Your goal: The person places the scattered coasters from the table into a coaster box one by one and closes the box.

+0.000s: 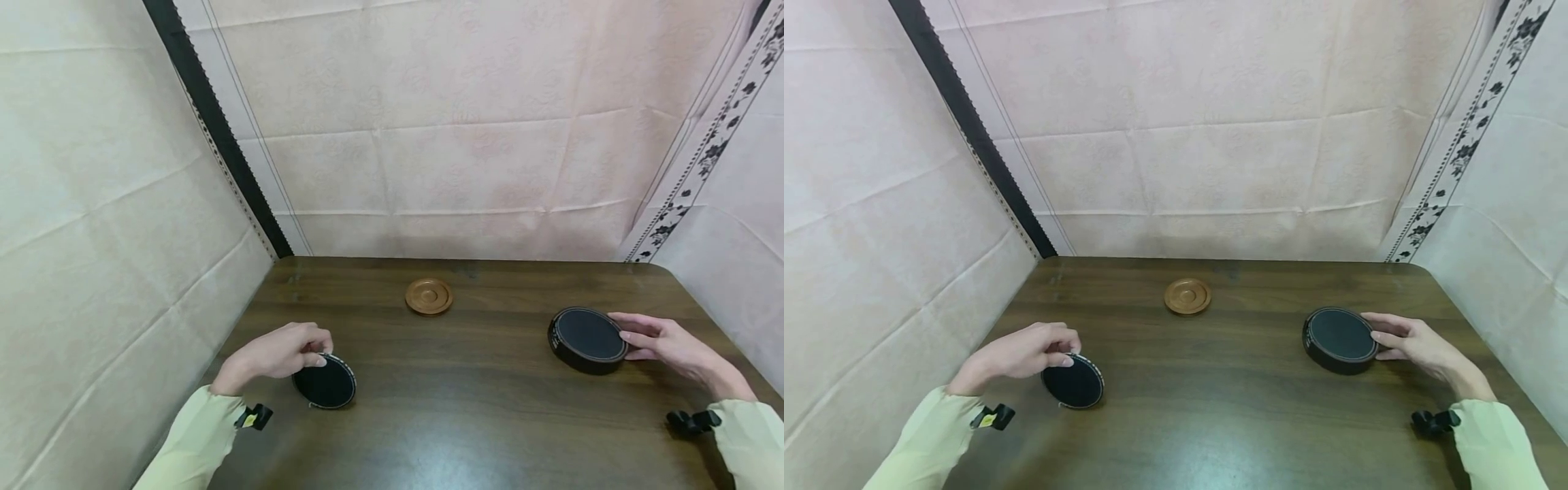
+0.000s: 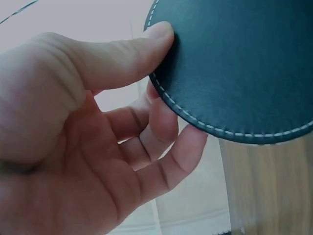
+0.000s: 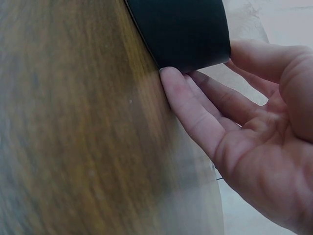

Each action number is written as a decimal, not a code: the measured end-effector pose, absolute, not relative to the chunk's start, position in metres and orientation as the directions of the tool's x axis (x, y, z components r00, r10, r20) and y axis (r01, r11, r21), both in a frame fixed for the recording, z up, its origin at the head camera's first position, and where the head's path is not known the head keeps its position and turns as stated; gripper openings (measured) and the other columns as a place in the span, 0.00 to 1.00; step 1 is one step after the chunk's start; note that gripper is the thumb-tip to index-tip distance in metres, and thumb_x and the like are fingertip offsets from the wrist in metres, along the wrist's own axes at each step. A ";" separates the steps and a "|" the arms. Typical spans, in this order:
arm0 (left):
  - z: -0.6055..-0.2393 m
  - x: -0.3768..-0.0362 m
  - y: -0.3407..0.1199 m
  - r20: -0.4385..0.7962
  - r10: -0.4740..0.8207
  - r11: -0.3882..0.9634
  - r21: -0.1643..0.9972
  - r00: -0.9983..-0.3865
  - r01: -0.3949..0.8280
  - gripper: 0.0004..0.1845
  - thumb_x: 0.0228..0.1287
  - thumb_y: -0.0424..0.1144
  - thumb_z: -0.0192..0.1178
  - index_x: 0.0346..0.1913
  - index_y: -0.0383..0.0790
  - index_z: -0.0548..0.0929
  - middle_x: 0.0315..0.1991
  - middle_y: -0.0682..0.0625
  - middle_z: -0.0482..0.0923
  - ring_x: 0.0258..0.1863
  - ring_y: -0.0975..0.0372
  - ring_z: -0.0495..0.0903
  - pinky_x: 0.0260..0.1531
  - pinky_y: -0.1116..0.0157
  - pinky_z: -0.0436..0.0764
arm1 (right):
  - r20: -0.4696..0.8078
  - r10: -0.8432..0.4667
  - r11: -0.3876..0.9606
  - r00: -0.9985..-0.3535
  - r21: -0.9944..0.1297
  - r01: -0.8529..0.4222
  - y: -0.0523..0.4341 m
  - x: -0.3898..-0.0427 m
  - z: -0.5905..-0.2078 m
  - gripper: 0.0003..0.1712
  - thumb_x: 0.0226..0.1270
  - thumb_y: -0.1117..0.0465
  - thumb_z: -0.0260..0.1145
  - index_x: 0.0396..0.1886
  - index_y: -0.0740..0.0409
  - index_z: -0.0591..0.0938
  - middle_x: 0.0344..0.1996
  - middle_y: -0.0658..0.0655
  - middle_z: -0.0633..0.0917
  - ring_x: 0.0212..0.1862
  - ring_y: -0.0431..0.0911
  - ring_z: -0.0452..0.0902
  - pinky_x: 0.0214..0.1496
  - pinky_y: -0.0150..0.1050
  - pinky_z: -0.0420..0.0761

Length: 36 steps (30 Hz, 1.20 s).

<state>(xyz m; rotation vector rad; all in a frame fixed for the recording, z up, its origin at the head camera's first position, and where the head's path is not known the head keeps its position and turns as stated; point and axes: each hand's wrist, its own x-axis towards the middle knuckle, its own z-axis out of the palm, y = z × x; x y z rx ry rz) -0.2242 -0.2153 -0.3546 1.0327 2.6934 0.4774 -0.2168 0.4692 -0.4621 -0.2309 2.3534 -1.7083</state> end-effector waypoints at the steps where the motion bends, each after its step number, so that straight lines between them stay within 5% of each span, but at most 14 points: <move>1: -0.354 -0.225 -0.212 -0.072 0.684 0.694 0.370 -0.726 0.618 0.05 0.66 0.38 0.63 0.34 0.53 0.78 0.29 0.59 0.68 0.31 0.67 0.68 0.32 0.69 0.69 | -0.085 -0.260 0.309 -0.962 -0.951 0.001 0.469 -0.217 -0.462 0.31 0.74 0.64 0.58 0.73 0.64 0.62 0.50 0.31 0.81 0.48 0.37 0.84 0.45 0.42 0.85; 36: -0.363 -0.262 -0.120 0.114 0.686 0.639 0.377 -0.718 0.670 0.03 0.68 0.39 0.62 0.41 0.48 0.79 0.30 0.56 0.73 0.32 0.65 0.71 0.36 0.68 0.73 | -0.103 -0.234 0.341 -0.967 -0.940 0.017 0.468 -0.216 -0.460 0.33 0.73 0.62 0.59 0.73 0.67 0.60 0.49 0.29 0.81 0.48 0.35 0.83 0.45 0.42 0.85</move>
